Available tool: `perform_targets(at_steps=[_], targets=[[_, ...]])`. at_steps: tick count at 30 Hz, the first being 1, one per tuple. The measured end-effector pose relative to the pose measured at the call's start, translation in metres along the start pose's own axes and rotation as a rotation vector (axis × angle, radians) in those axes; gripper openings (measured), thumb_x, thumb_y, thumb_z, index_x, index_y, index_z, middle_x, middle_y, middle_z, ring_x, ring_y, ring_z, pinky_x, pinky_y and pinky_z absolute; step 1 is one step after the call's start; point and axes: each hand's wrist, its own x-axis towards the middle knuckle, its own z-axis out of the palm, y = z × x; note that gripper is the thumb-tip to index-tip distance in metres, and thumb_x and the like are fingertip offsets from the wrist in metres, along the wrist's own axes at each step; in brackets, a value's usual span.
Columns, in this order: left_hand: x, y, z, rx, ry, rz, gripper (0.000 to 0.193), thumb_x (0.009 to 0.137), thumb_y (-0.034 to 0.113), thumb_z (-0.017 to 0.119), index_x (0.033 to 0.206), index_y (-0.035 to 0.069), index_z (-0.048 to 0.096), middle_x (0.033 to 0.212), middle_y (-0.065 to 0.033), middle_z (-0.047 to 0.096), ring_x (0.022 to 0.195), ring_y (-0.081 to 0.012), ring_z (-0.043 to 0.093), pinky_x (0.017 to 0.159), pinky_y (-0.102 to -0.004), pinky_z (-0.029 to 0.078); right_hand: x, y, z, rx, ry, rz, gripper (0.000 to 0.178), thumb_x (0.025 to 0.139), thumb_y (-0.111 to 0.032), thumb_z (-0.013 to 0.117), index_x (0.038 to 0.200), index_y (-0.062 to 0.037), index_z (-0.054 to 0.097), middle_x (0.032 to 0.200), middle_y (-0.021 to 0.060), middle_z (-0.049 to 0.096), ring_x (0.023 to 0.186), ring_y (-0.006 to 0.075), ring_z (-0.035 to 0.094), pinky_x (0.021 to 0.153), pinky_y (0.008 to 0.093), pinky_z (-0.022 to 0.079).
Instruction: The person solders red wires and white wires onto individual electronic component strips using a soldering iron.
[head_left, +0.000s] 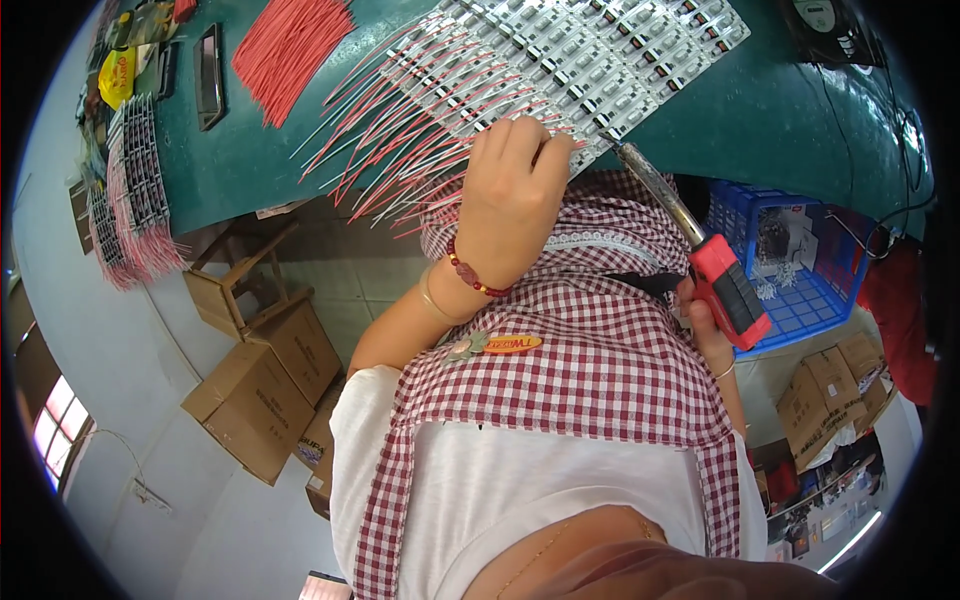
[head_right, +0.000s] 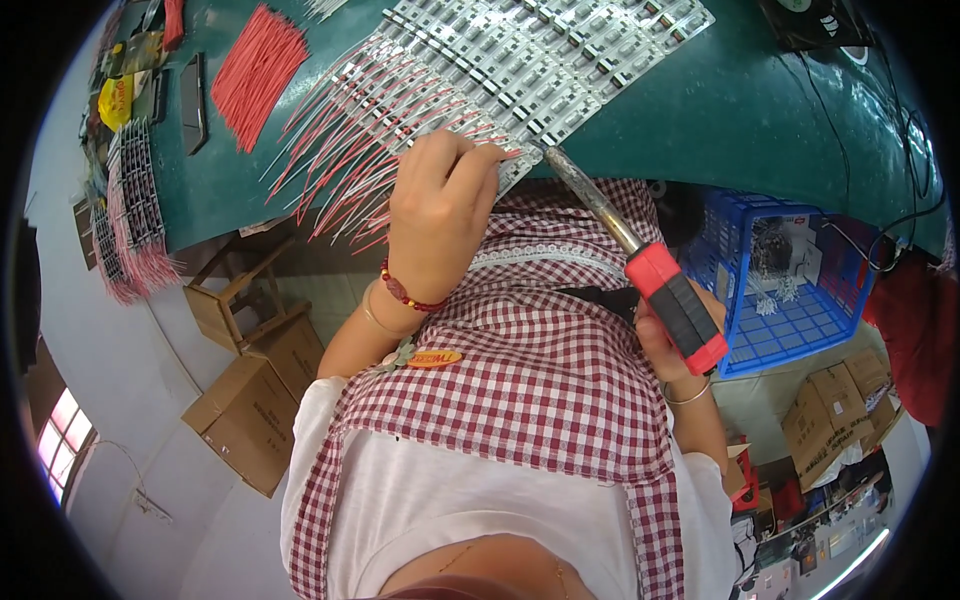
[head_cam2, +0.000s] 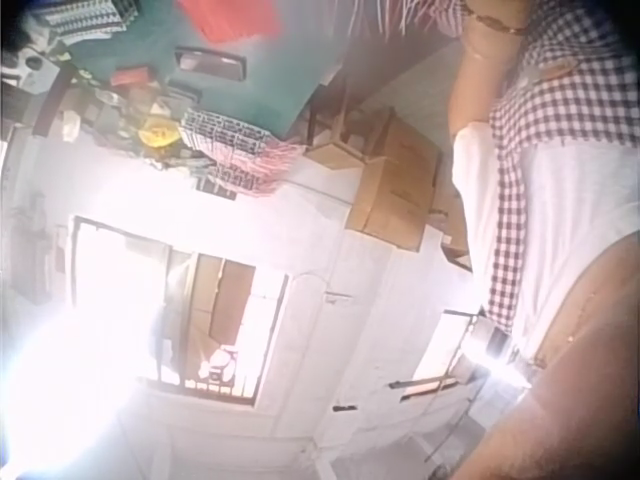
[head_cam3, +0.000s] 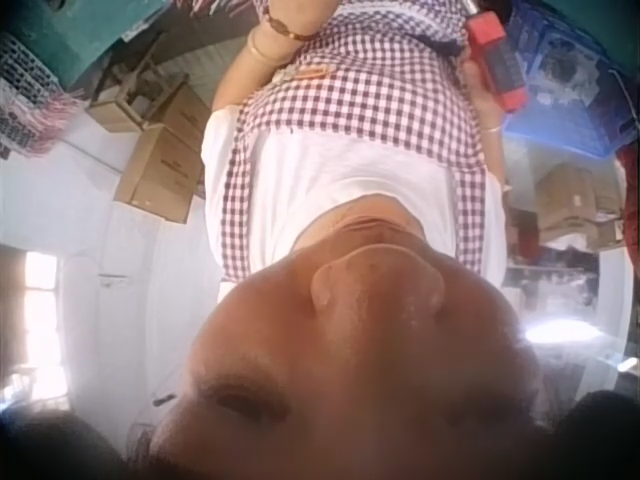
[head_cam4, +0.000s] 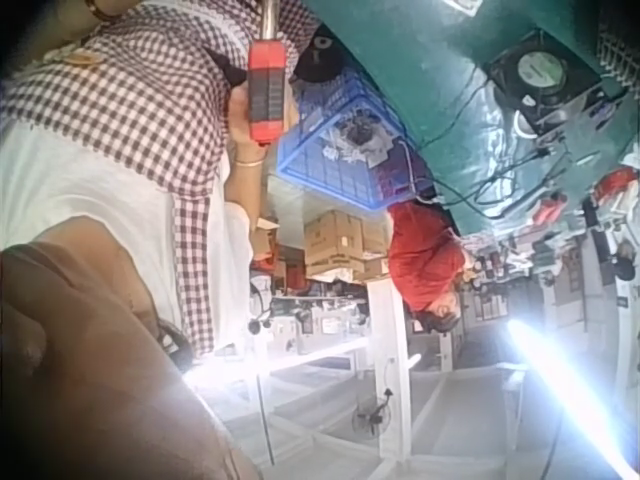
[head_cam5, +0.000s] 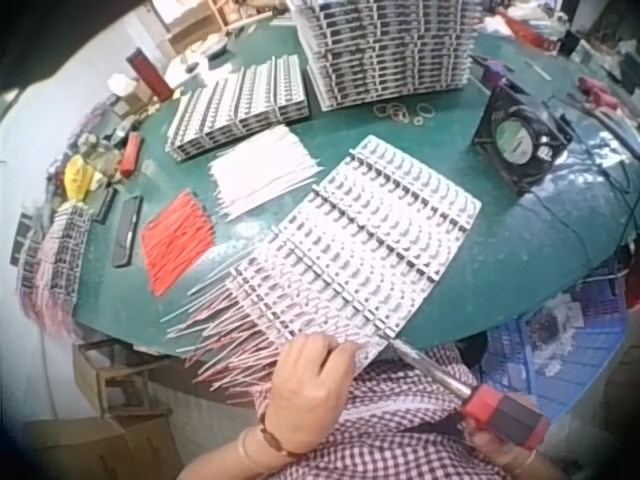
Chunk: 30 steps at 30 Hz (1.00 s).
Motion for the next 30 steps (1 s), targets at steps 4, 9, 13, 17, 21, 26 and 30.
perform_targets(at_steps=[4,9,13,17,21,26,30], targets=[[-0.001,-0.002,0.002,-0.020,0.071,-0.024,0.013,0.074,0.002,0.066,0.087,0.004,0.063,0.080,-0.0072,0.047,0.075,-0.0243,0.051,0.066,-0.0367,0.041,0.000,0.001,-0.002,-0.042,-0.015,-0.017,0.030,0.086,-0.031,0.070,0.078,-0.0026,0.066,0.069,0.0074,0.062,0.059,0.0216,0.061,0.054,0.0304,0.047],[-0.005,0.007,0.000,-0.025,0.023,-0.020,0.020,0.072,-0.003,0.072,0.091,0.005,0.068,0.078,-0.0063,0.052,0.074,-0.0240,0.053,0.067,-0.0364,0.043,-0.006,0.011,-0.003,0.061,-0.009,0.031,0.030,0.086,-0.031,0.070,0.080,-0.0022,0.067,0.070,0.0087,0.063,0.060,0.0224,0.061,0.055,0.0309,0.047],[-0.007,0.009,0.001,-0.018,0.017,-0.039,0.023,0.071,-0.003,0.072,0.092,0.005,0.069,0.077,-0.0057,0.050,0.073,-0.0238,0.051,0.066,-0.0363,0.041,-0.008,0.019,-0.003,-0.032,0.015,-0.023,0.031,0.086,-0.032,0.070,0.080,-0.0019,0.067,0.071,0.0091,0.063,0.060,0.0228,0.061,0.055,0.0316,0.046],[-0.007,0.009,0.002,-0.038,0.029,-0.043,0.023,0.072,-0.003,0.072,0.092,0.006,0.069,0.076,-0.0056,0.049,0.072,-0.0239,0.051,0.066,-0.0364,0.040,-0.008,0.019,-0.005,-0.004,-0.012,-0.025,0.029,0.086,-0.031,0.070,0.081,-0.0025,0.066,0.072,0.0084,0.063,0.060,0.0234,0.060,0.055,0.0330,0.046],[-0.007,0.010,0.000,-0.035,0.029,-0.042,0.022,0.072,-0.003,0.072,0.092,0.006,0.069,0.076,-0.0059,0.049,0.073,-0.0241,0.051,0.066,-0.0369,0.041,-0.009,0.020,-0.005,-0.036,-0.033,-0.039,0.025,0.086,-0.028,0.069,0.079,-0.0037,0.066,0.072,0.0075,0.063,0.059,0.0235,0.060,0.053,0.0339,0.045],[-0.005,0.011,0.001,-0.024,0.018,-0.049,0.019,0.073,-0.004,0.071,0.089,0.005,0.067,0.075,-0.0064,0.048,0.073,-0.0247,0.051,0.066,-0.0372,0.041,0.000,0.017,0.004,-0.294,0.064,-0.216,0.027,0.084,-0.031,0.068,0.077,-0.0048,0.066,0.069,0.0068,0.062,0.059,0.0232,0.061,0.052,0.0342,0.045],[-0.004,0.012,-0.002,-0.023,0.030,-0.057,0.018,0.073,-0.004,0.071,0.088,0.005,0.067,0.075,-0.0065,0.048,0.073,-0.0248,0.051,0.066,-0.0372,0.041,-0.004,0.015,0.003,-0.061,0.036,-0.133,0.030,0.084,-0.034,0.068,0.076,-0.0051,0.065,0.066,0.0065,0.062,0.058,0.0242,0.061,0.052,0.0342,0.046]])
